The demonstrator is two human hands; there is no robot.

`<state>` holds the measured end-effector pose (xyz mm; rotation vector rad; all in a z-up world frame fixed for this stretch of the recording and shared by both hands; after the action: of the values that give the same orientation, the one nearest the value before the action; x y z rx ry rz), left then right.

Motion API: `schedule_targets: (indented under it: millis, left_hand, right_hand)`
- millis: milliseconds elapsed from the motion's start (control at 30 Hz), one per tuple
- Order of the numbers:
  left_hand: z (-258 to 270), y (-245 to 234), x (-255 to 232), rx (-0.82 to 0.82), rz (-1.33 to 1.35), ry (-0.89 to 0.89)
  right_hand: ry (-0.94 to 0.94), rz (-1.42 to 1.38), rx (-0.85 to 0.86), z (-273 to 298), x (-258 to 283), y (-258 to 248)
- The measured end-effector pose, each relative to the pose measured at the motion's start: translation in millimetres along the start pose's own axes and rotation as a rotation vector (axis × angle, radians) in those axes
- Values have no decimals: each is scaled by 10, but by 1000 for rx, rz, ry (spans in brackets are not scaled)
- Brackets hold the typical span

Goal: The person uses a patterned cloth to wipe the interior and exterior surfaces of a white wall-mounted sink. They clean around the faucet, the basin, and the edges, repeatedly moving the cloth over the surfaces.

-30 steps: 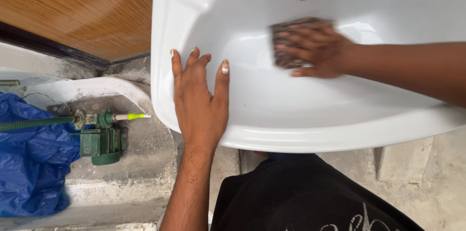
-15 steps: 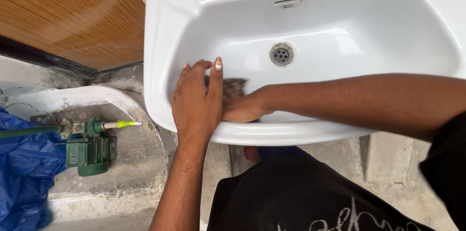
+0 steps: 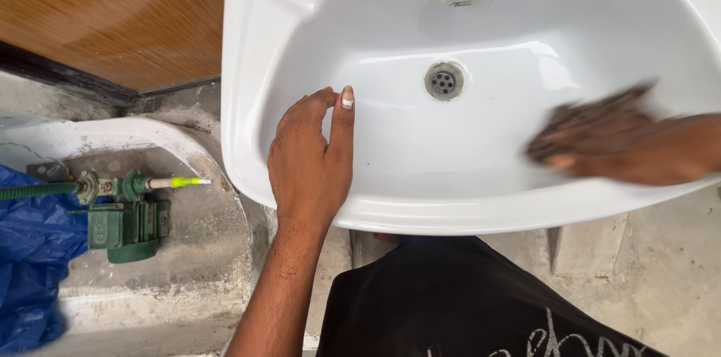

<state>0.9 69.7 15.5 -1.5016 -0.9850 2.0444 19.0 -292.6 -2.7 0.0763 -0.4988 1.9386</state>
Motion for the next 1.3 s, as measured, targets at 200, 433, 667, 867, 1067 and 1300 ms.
schedule_targets:
  millis: [200,433,667,867,1067,1300]
  left_hand:
    - [6,-60,68,-57,287,-33]
    - [168,-84,157,-164,445,69]
    - [166,-78,247,-232,583,150]
    - [111,-75,235,-219,556,149]
    - [132,-91,140,-200,394,56]
    - [134,-62,132,-163,410,47]
  right_hand:
    - [-734,-112,-181,-1144,1617,-584]
    - [-521,457,-622,-1734,1330,-1003]
    - [88,416,-391,-1160,-18,-521]
    - [-472,-17,-179,-1278,1096,-397]
    - [-870,-410,-337,-1207,2010,-670]
    - [-603,-221,-408,-747,1973,-577]
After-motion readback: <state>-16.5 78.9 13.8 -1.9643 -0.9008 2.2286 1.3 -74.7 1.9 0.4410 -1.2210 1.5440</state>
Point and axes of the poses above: each hand's wrist, its own z-axis away from the middle knuckle, its own y-axis out of the palm, x = y × z, the point moved 2 cm from there along -z, towards the middle knuckle, and after that the axes turned 15 degrees about -y, right-handed, at the moved point
